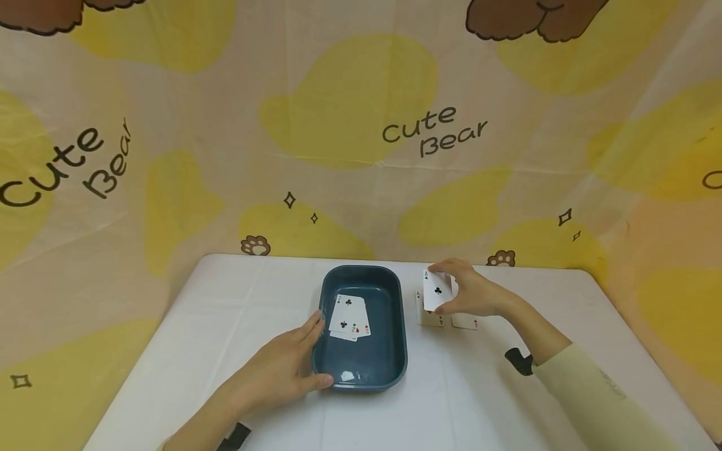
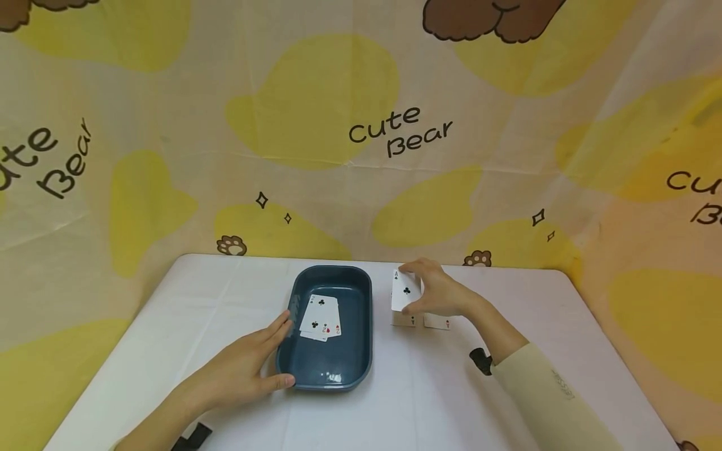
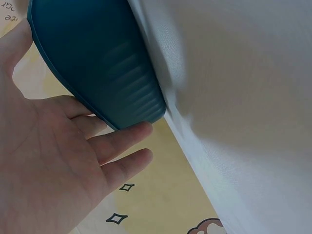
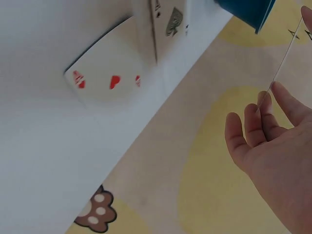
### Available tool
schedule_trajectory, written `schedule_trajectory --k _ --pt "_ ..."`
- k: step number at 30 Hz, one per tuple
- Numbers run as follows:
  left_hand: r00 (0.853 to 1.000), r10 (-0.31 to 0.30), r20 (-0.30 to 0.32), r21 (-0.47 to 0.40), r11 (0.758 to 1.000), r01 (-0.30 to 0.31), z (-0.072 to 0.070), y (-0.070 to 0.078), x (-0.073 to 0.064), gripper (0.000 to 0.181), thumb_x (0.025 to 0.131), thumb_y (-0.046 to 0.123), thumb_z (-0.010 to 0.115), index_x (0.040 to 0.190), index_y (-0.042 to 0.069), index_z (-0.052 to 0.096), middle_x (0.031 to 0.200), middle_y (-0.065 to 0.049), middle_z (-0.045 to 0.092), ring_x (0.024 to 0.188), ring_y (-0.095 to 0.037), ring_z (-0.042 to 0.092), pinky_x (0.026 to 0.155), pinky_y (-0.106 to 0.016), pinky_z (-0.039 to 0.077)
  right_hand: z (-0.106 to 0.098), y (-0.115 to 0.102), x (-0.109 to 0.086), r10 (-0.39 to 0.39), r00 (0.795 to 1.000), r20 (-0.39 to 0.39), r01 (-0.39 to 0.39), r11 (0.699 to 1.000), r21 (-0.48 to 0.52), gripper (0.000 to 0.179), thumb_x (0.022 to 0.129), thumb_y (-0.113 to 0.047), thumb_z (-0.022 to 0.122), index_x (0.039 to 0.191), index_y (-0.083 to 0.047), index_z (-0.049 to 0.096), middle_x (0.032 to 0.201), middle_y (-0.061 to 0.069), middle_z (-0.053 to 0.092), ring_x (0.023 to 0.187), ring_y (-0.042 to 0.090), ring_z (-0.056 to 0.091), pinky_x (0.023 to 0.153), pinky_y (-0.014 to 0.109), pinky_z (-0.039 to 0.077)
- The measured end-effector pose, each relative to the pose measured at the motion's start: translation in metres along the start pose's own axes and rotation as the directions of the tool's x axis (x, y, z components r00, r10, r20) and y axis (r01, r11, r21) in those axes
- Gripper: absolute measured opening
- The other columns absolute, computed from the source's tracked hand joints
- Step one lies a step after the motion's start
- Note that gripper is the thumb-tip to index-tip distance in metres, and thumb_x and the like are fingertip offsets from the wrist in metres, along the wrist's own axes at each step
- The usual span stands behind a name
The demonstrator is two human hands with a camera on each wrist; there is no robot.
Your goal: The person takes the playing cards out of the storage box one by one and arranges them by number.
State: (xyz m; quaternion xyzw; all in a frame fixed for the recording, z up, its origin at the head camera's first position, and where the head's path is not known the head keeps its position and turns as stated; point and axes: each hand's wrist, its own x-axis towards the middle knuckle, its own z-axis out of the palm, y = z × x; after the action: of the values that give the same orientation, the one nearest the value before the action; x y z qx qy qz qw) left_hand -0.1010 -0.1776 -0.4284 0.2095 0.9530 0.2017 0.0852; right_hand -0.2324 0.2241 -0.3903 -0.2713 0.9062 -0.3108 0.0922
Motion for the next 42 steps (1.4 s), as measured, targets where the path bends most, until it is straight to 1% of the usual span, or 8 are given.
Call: schedule_trajectory --k 8,14,19,26,32,35,39,42 --pt "1.000 -0.002 0.004 0.003 1.000 0.002 0.001 -0.001 0.001 0.105 0.089 0.067 0.072 0.164 0.005 0.033 0.174 -0.003 0.020 0.147 -0.038 0.044 0.116 -0.056 0.042 -0.009 0.019 -0.016 0.054 0.998 -0.012 -0.054 0.998 -0.020 0.081 0.077 -0.022 0.092 0.146 -0.001 0.054 0.147 0.022 0.049 0.133 0.041 0.043 0.108 0.066 0.042" --pt "1.000 0.002 0.002 0.005 1.000 -0.002 0.001 0.000 0.001 0.105 0.089 0.068 0.071 0.164 0.005 0.033 0.174 -0.003 0.020 0.147 -0.039 0.043 0.116 -0.056 0.041 -0.017 0.031 -0.028 0.080 0.997 -0.012 -0.080 0.997 -0.012 0.084 0.077 -0.023 0.092 0.147 0.000 0.053 0.152 0.026 0.044 0.137 0.045 0.041 0.110 0.067 0.039" --pt "1.000 -0.001 0.002 0.007 1.000 0.001 0.000 0.000 0.001 0.105 0.089 0.068 0.071 0.164 0.006 0.033 0.174 -0.003 0.020 0.147 -0.039 0.044 0.116 -0.056 0.041 -0.023 0.042 -0.036 0.128 0.992 -0.015 -0.128 0.992 -0.007 0.084 0.078 -0.022 0.092 0.149 0.000 0.052 0.155 0.029 0.041 0.138 0.047 0.038 0.108 0.069 0.039" --pt "1.000 0.003 0.002 0.017 1.000 -0.003 0.001 0.000 0.001 0.104 0.089 0.069 0.070 0.164 0.006 0.033 0.174 -0.004 0.020 0.147 -0.039 0.043 0.116 -0.056 0.041 -0.029 0.057 -0.044 0.173 0.985 0.001 -0.173 0.985 0.028 0.087 0.077 -0.022 0.093 0.150 0.002 0.051 0.154 0.032 0.040 0.138 0.049 0.039 0.108 0.070 0.039" --pt "1.000 0.005 -0.001 0.014 1.000 -0.005 0.001 0.000 0.001 0.104 0.090 0.068 0.070 0.164 0.005 0.033 0.174 -0.004 0.020 0.147 -0.039 0.043 0.116 -0.056 0.041 -0.032 0.069 -0.051 0.226 0.974 0.011 -0.226 0.974 0.020 0.089 0.077 -0.025 0.092 0.150 0.002 0.050 0.151 0.031 0.043 0.130 0.045 0.045 0.103 0.064 0.044" --pt "1.000 0.003 -0.002 0.010 1.000 -0.003 0.001 0.000 0.001 0.103 0.090 0.067 0.071 0.164 0.005 0.033 0.174 -0.004 0.020 0.147 -0.040 0.043 0.116 -0.057 0.041 -0.032 0.075 -0.055 0.236 0.972 0.020 -0.237 0.971 0.023 0.089 0.077 -0.024 0.092 0.150 0.003 0.049 0.150 0.033 0.043 0.128 0.045 0.046 0.102 0.063 0.045" --pt "1.000 -0.002 -0.003 0.004 1.000 0.002 0.000 0.001 0.000 0.103 0.090 0.066 0.072 0.164 0.006 0.033 0.174 -0.003 0.020 0.147 -0.040 0.043 0.117 -0.057 0.040 -0.031 0.084 -0.059 0.266 0.963 0.036 -0.267 0.964 0.007 0.089 0.078 -0.027 0.092 0.151 0.001 0.050 0.149 0.032 0.043 0.124 0.043 0.046 0.100 0.060 0.046" --pt "1.000 -0.003 0.000 0.005 1.000 0.003 0.001 0.001 0.001 0.103 0.090 0.066 0.071 0.164 0.006 0.033 0.174 -0.002 0.019 0.148 -0.039 0.042 0.117 -0.056 0.039 -0.029 0.091 -0.061 0.291 0.955 0.050 -0.291 0.957 -0.008 0.090 0.077 -0.028 0.092 0.151 0.000 0.049 0.149 0.033 0.042 0.121 0.043 0.046 0.100 0.062 0.046"
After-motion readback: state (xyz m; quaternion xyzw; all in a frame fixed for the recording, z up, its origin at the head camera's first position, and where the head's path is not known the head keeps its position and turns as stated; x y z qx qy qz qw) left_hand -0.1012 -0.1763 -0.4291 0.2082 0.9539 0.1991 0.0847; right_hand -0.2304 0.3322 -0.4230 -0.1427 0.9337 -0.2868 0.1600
